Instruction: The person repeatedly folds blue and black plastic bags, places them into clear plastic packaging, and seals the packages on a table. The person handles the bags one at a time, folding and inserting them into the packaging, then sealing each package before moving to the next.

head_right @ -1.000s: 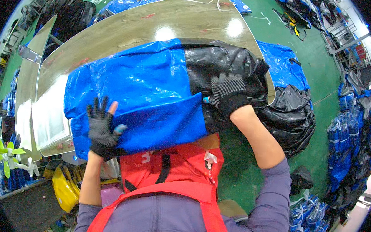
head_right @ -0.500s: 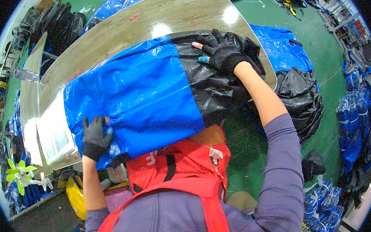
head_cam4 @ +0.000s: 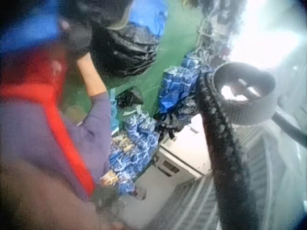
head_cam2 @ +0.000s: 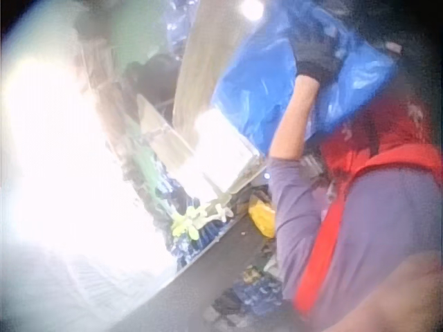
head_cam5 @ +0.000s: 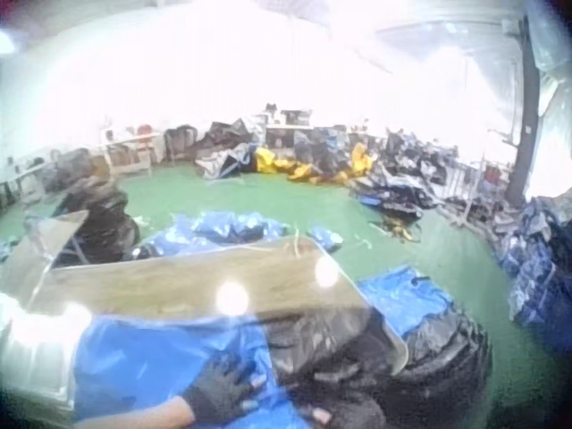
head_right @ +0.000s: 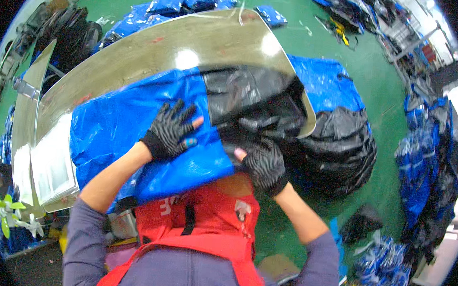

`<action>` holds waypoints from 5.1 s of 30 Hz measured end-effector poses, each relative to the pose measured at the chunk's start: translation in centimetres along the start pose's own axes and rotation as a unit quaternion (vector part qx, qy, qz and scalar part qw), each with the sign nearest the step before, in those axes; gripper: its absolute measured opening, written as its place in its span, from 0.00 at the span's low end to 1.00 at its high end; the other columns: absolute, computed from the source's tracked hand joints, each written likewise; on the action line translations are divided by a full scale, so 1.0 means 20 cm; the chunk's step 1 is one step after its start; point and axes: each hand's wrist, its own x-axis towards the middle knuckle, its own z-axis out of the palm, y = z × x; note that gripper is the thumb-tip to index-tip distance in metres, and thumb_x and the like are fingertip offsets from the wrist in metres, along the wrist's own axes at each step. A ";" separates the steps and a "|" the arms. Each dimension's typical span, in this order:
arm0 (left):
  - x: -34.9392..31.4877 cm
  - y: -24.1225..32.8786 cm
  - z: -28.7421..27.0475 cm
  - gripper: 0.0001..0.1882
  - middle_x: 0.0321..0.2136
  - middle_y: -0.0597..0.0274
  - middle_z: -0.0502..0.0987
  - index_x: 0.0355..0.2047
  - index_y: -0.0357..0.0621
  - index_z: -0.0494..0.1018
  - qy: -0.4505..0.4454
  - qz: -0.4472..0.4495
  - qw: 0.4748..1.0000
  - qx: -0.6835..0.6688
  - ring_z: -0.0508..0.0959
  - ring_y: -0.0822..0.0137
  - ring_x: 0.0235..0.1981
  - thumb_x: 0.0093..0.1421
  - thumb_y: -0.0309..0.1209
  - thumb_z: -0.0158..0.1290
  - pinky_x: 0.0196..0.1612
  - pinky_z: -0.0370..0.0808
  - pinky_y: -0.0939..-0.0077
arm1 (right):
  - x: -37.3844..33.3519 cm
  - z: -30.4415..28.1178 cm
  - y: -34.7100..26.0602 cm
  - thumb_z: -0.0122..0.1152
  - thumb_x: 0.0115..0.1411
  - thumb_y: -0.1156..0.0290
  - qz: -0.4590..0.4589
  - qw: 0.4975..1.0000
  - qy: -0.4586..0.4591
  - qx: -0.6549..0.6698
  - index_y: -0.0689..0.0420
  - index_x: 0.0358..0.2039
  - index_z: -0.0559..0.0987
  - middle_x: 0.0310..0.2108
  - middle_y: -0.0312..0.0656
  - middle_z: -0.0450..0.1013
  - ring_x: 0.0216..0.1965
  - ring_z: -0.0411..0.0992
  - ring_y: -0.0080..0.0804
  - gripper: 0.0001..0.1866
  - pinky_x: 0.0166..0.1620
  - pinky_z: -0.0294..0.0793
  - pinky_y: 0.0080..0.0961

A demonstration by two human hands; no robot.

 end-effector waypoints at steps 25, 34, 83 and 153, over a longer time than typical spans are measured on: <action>0.09 -0.03 0.26 0.28 0.53 0.50 0.68 0.55 0.42 0.65 -0.107 0.155 0.981 -0.045 0.66 0.55 0.53 0.61 0.48 0.49 0.55 0.62 0.54 | 0.87 0.19 0.66 0.57 0.50 0.40 0.107 0.944 -0.313 -0.020 0.49 0.35 0.83 0.36 0.50 0.77 0.38 0.76 0.51 0.26 0.44 0.74 0.41; -0.47 -0.21 -0.33 0.27 0.48 0.50 0.72 0.52 0.40 0.69 -0.107 -0.026 0.990 -0.082 0.70 0.57 0.48 0.60 0.49 0.52 0.52 0.66 0.59 | 0.88 0.41 0.84 0.55 0.44 0.28 0.181 0.909 -0.366 0.083 0.56 0.35 0.82 0.35 0.52 0.77 0.38 0.76 0.50 0.40 0.44 0.73 0.38; -0.23 -0.23 -0.21 0.36 0.62 0.38 0.57 0.63 0.41 0.56 -0.073 -0.367 0.927 0.016 0.55 0.41 0.64 0.61 0.49 0.47 0.66 0.47 0.53 | 0.59 0.44 0.18 0.46 0.57 0.41 -0.017 0.984 -0.173 0.051 0.49 0.63 0.61 0.63 0.54 0.56 0.65 0.49 0.56 0.38 0.66 0.41 0.54; -0.52 0.66 -0.58 0.39 0.52 0.41 0.70 0.57 0.43 0.67 -0.184 -0.155 0.963 -0.120 0.63 0.45 0.60 0.57 0.62 0.44 0.64 0.33 0.35 | 0.73 0.02 1.07 0.61 0.51 0.46 0.306 0.924 -0.228 -0.039 0.57 0.47 0.77 0.38 0.52 0.76 0.37 0.74 0.39 0.30 0.43 0.73 0.34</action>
